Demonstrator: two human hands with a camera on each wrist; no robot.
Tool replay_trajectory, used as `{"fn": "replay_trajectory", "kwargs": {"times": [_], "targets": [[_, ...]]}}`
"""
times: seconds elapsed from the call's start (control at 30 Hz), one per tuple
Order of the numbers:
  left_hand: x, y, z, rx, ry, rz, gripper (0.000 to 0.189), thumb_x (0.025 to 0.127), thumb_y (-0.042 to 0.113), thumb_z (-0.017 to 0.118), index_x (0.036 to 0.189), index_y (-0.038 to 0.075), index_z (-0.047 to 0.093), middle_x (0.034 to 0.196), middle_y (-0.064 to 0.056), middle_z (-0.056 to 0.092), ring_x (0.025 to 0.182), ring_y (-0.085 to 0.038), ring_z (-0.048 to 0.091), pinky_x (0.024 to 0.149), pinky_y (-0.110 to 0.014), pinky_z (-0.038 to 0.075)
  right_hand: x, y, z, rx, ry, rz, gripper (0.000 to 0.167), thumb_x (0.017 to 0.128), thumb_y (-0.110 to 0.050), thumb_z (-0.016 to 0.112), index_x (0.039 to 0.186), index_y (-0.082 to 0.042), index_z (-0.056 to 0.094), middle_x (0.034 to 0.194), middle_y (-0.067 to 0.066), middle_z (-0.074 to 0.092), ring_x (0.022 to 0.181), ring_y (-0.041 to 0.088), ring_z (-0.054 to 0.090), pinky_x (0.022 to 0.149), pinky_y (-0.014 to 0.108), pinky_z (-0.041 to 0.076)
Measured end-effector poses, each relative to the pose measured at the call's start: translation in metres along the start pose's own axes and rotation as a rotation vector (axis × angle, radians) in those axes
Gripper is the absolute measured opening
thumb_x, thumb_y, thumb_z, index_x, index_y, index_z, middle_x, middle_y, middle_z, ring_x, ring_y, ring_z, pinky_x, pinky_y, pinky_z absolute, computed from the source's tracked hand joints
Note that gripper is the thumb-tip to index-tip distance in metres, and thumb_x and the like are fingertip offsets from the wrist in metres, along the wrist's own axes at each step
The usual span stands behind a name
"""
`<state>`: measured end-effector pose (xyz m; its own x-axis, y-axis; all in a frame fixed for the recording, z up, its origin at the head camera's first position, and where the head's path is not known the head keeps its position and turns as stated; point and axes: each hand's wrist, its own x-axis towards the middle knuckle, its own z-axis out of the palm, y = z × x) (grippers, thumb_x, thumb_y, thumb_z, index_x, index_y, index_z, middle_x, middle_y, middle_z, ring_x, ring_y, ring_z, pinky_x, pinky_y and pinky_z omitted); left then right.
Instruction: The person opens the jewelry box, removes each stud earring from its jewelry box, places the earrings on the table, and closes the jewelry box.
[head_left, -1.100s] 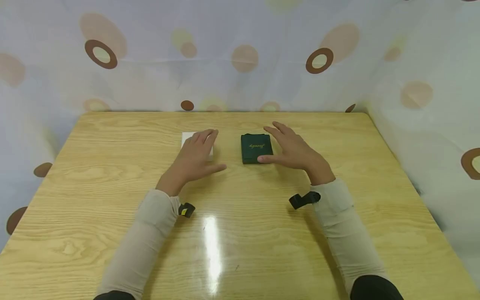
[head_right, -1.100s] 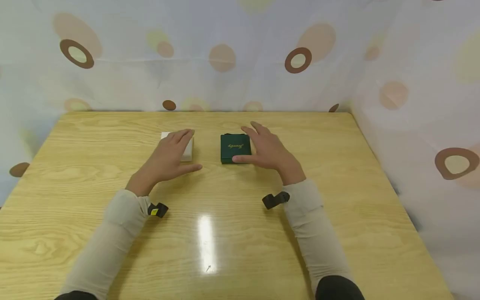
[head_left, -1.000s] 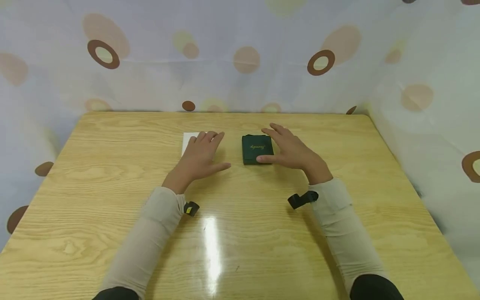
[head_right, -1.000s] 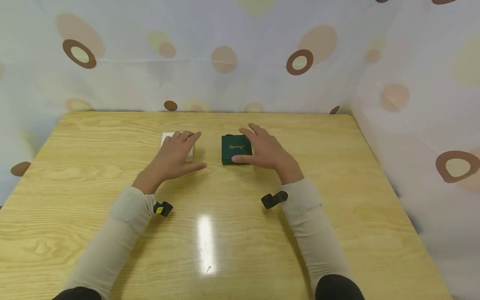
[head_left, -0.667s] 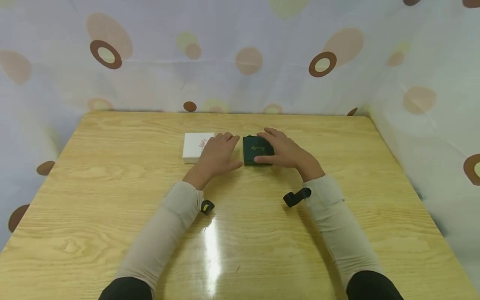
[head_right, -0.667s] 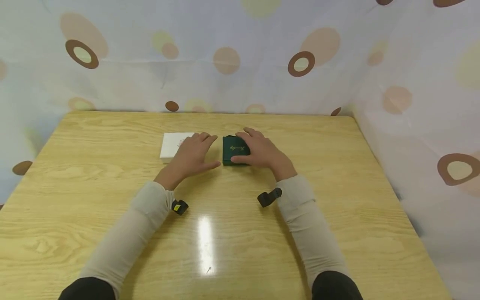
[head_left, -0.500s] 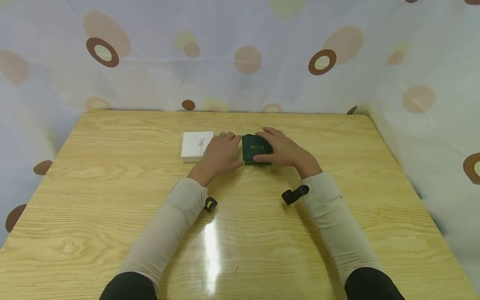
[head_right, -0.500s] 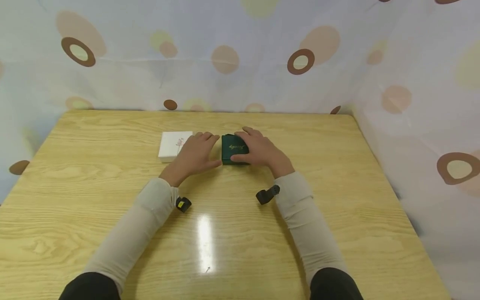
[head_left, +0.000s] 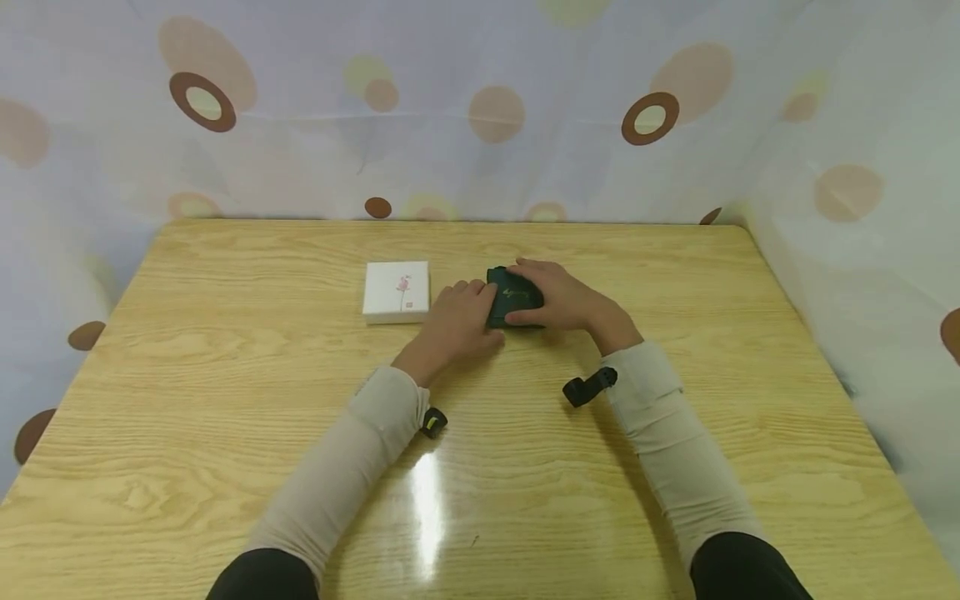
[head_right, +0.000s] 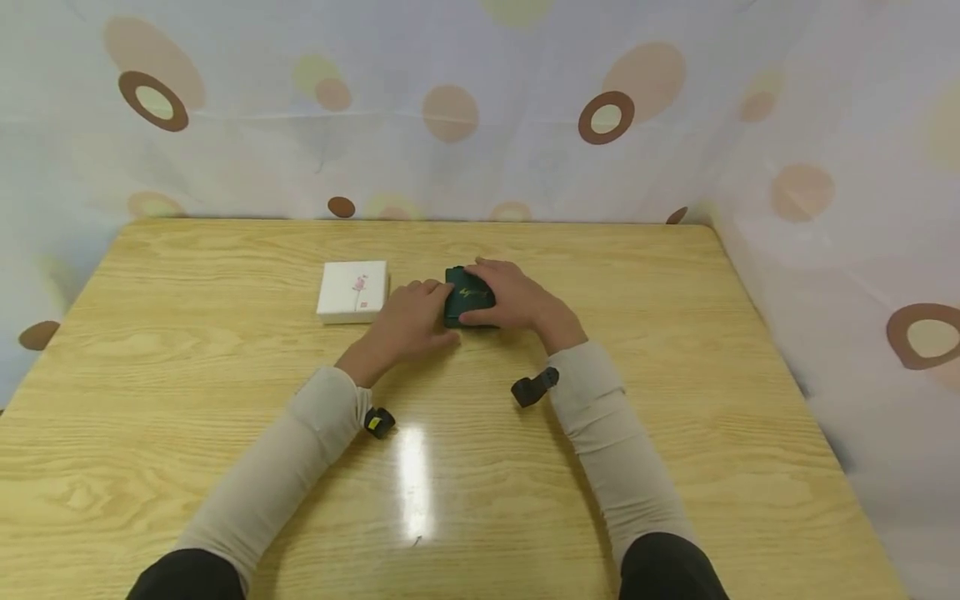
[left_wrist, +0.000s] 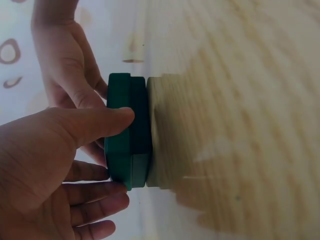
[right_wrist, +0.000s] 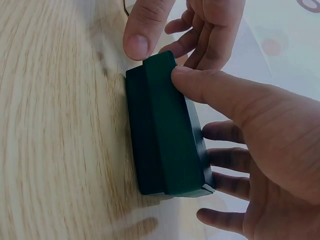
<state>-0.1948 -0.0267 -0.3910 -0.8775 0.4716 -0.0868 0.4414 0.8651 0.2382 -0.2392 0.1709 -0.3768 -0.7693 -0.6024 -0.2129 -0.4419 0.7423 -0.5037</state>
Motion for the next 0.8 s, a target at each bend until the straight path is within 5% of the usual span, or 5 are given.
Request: {"fn": "replay_trajectory", "kwargs": {"times": [0.33, 0.8], "targets": [[-0.013, 0.002, 0.006, -0.254, -0.036, -0.033, 0.077, 0.093, 0.024, 0.068, 0.154, -0.003, 0.029, 0.149, -0.022, 0.045, 0.13, -0.035, 0.056, 0.11, -0.043, 0.045, -0.009, -0.007, 0.002, 0.026, -0.008, -0.011, 0.081, 0.089, -0.034, 0.075, 0.152, -0.002, 0.035, 0.158, 0.02, 0.037, 0.147, 0.039, 0.034, 0.12, 0.054, 0.029], [-0.053, 0.004, 0.013, -0.408, -0.009, -0.052, 0.079, 0.089, 0.022, 0.07, 0.154, 0.0, 0.03, 0.148, -0.021, 0.043, 0.123, -0.034, 0.058, 0.108, -0.045, 0.046, -0.029, -0.027, 0.021, 0.003, 0.005, -0.06, 0.081, 0.088, -0.035, 0.076, 0.15, 0.0, 0.039, 0.154, 0.021, 0.042, 0.145, 0.04, 0.036, 0.119, 0.054, 0.03]]}}
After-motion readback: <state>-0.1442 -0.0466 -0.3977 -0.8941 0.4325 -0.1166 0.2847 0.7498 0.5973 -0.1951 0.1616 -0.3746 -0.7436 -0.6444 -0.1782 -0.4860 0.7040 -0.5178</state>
